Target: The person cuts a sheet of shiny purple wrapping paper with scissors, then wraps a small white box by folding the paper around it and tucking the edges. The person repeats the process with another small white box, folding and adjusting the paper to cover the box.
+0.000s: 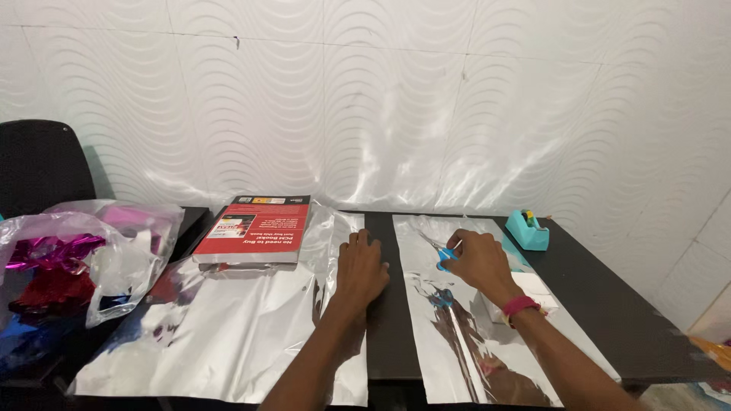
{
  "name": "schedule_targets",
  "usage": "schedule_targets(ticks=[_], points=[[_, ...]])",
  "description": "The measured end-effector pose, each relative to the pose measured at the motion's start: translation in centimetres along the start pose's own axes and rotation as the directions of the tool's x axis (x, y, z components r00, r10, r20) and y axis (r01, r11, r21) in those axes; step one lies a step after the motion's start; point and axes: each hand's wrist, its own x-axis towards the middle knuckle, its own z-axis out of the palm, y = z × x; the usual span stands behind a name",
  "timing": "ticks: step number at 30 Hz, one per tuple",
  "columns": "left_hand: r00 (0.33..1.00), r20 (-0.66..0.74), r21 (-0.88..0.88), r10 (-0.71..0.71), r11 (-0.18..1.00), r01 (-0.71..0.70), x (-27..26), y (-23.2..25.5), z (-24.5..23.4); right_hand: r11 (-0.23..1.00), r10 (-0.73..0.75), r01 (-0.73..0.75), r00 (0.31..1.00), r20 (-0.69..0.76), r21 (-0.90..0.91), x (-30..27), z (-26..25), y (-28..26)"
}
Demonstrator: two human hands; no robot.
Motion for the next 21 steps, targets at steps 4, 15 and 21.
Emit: schedule_targets(ticks=[4,15,21], points=[[0.989,0.132,0.005,-0.068,0.998,0.068,-0.6,0.2,0.8,0.998,0.053,-0.053,0.999,-0.006,0.025,-1.0,-0.7,-0.7],[0.979,0.185,-0.244,0.083,0.969,-0.036,-1.0,1.8,2.5,0.981,-0.023,0.018,0.999,0.023,0.193,-2.1,0.2,0.9],[0.852,0.408,-0.261,0.328,0.936,-0.235,-1.7,2.9,3.1,0.907,0.102,-0.045,0.988,-0.115,0.419,-0.8,-0.4,3.3]])
